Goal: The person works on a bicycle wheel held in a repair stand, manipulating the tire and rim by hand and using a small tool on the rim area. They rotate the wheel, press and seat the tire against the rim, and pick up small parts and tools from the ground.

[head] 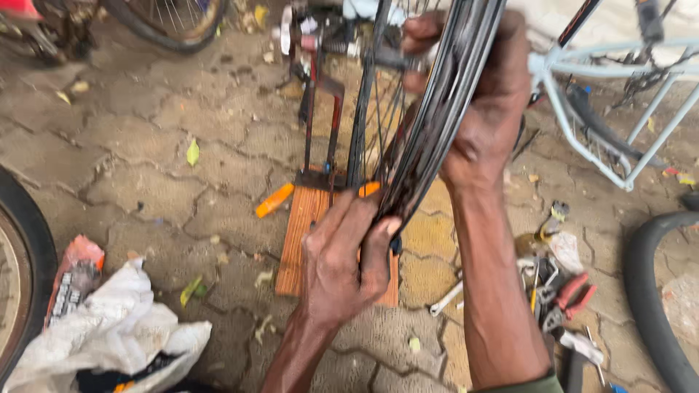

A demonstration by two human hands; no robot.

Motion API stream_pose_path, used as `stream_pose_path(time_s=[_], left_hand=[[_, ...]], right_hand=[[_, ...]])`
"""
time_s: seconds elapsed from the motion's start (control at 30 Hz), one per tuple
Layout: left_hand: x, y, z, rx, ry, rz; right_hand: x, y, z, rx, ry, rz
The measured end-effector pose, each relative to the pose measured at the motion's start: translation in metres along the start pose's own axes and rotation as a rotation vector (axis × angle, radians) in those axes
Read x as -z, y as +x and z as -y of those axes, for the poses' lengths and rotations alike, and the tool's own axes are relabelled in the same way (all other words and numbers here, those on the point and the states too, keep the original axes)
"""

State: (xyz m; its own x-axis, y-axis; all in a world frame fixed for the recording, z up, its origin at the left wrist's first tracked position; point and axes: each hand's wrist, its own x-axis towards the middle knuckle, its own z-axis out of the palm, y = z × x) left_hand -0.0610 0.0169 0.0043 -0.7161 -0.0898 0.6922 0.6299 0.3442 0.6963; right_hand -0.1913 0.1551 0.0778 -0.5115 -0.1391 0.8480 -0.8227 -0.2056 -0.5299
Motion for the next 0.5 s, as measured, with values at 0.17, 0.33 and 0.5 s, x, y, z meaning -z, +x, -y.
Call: stream_pose_path(time_s=[0.17, 0.33, 0.5], left_hand=[[-0.001, -0.001, -0.002, -0.019, -0.01, -0.019], [0.001, 0.001, -0.003, -0.036, 0.009, -0.032], [0.003, 0.004, -0.005, 0.029, -0.062, 0.011]], right_hand=[[-0.011, 0.004, 0.012, -0.022, -0.035, -0.15], [-0.021, 0.003, 0.001, 0.074, -0.269, -0.278], [-0.001, 0.013, -0.016, 0.172, -0.117, -0.021]])
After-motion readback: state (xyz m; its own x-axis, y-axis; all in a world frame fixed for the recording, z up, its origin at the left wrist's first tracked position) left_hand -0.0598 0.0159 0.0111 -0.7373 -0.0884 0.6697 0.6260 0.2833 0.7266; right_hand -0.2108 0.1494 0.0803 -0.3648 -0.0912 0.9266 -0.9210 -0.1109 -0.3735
